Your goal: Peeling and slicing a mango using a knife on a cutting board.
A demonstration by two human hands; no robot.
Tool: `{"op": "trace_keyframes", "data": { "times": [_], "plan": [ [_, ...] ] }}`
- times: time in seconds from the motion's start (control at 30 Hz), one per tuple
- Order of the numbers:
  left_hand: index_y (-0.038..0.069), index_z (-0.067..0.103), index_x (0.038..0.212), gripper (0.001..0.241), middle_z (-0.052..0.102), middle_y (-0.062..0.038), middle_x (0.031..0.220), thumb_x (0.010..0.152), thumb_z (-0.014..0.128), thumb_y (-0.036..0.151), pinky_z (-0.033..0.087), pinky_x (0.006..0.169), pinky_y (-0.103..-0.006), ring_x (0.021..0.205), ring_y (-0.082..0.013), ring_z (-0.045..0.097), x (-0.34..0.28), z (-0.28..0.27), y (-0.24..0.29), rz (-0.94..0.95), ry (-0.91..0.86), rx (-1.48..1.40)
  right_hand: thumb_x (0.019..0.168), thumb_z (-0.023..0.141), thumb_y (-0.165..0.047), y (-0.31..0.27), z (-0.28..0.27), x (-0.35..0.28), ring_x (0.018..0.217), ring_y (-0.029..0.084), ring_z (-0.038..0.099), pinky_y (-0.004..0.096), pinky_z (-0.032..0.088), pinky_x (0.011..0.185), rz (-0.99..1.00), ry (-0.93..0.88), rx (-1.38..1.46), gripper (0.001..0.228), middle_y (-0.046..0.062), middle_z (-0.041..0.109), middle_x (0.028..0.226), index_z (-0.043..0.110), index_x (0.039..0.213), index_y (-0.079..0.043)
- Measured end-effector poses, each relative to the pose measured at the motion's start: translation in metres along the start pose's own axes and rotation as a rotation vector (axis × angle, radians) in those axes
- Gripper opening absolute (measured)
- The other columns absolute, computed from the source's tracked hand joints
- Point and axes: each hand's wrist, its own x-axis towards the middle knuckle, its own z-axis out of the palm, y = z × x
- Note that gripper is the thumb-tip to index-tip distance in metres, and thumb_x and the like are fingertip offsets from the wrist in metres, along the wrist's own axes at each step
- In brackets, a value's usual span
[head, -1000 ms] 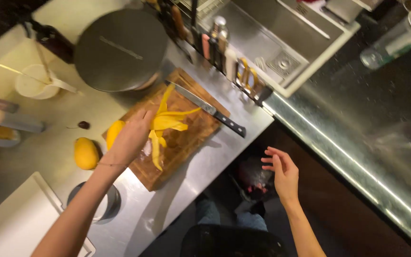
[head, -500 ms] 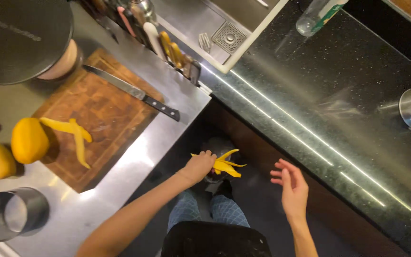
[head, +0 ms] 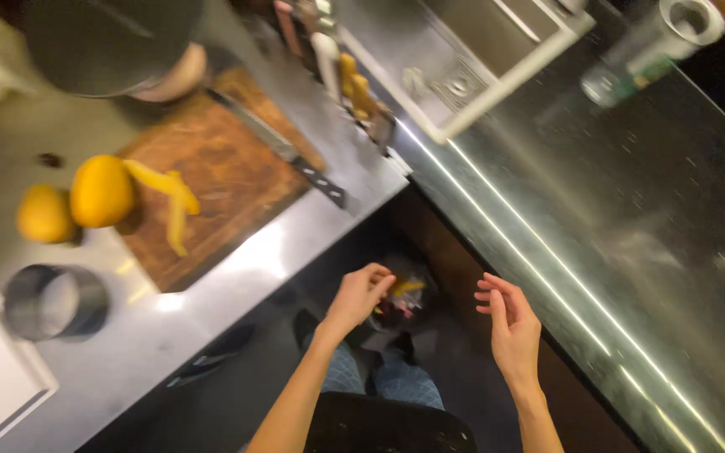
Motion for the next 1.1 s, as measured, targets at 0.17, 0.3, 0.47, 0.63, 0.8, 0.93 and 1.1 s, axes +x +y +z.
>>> {"op": "trace_keyframes", "data": {
  "times": [0.17, 0.3, 0.47, 0.63, 0.8, 0.93, 1.1],
  "plan": [
    [0.000, 0.062, 0.125, 0.036, 0.068, -0.018, 0.114, 0.098, 0.069, 0.022, 0.056, 0.085, -0.0430, 0.098, -0.0333, 0.068, -0.049, -0.164, -0.001, 0.262, 0.890, 0.385, 0.104, 0.056, -0.013, -0.053, 0.124, 0.021, 0.101, 0.018, 0.072, 0.030, 0.057, 0.086, -0.152, -0.192, -0.083, 0.026, 0.010, 0.075, 0.114, 0.069, 0.125, -0.004],
    [-0.005, 0.051, 0.131, 0.064, 0.053, -0.026, 0.123, 0.084, 0.078, 0.028, 0.052, 0.087, -0.0527, 0.109, -0.0474, 0.057, -0.030, -0.269, -0.043, 0.024, 1.100, 0.754, 0.097, 0.061, -0.018, -0.096, 0.256, 0.045, 0.096, 0.024, 0.071, 0.033, 0.055, 0.070, -0.271, -0.406, -0.200, 0.027, 0.010, 0.073, 0.115, 0.071, 0.120, -0.008],
    [0.001, 0.056, 0.120, 0.047, 0.061, -0.020, 0.122, 0.084, 0.073, 0.025, 0.055, 0.086, -0.0508, 0.107, -0.0402, 0.062, 0.000, -0.301, -0.050, -0.120, 0.937, 0.771, 0.092, 0.068, -0.019, -0.123, 0.381, 0.087, 0.093, 0.035, 0.063, 0.043, 0.050, 0.079, -0.683, -0.250, -0.390, 0.030, 0.017, 0.069, 0.104, 0.070, 0.116, -0.001],
    [0.001, 0.059, 0.122, 0.040, 0.064, -0.021, 0.109, 0.088, 0.069, 0.018, 0.058, 0.076, -0.0491, 0.098, -0.0396, 0.064, 0.023, -0.312, -0.085, 0.001, 0.945, 0.829, 0.093, 0.068, -0.013, -0.088, 0.446, 0.094, 0.102, 0.040, 0.058, 0.049, 0.046, 0.089, -0.723, -0.140, -0.607, 0.029, 0.020, 0.064, 0.113, 0.064, 0.120, -0.002],
    [-0.002, 0.060, 0.116, 0.038, 0.060, -0.023, 0.108, 0.081, 0.071, 0.010, 0.055, 0.080, -0.0493, 0.097, -0.0395, 0.064, -0.007, -0.328, -0.051, -0.024, 0.774, 0.625, 0.082, 0.074, -0.013, -0.079, 0.513, 0.068, 0.110, 0.038, 0.059, 0.045, 0.047, 0.096, -0.297, -0.345, -0.431, 0.047, 0.020, 0.063, 0.113, 0.058, 0.124, -0.004],
    [0.001, 0.062, 0.121, 0.033, 0.064, -0.022, 0.107, 0.089, 0.067, 0.007, 0.052, 0.086, -0.0495, 0.097, -0.0413, 0.064, -0.012, -0.325, -0.078, 0.140, 0.917, 0.455, 0.073, 0.077, -0.007, -0.062, 0.543, 0.061, 0.110, 0.046, 0.055, 0.049, 0.043, 0.094, -0.409, -0.241, -0.575, 0.060, 0.025, 0.063, 0.116, 0.055, 0.129, 0.000],
    [0.002, 0.056, 0.138, 0.041, 0.069, -0.024, 0.114, 0.097, 0.061, 0.006, 0.051, 0.093, -0.0480, 0.107, -0.0417, 0.065, -0.023, -0.323, -0.079, 0.192, 0.890, 0.262, 0.093, 0.070, -0.021, -0.057, 0.564, 0.063, 0.111, 0.044, 0.058, 0.050, 0.043, 0.101, -0.188, -0.358, -0.667, 0.024, 0.026, 0.066, 0.113, 0.070, 0.110, -0.004]
  ]
}}
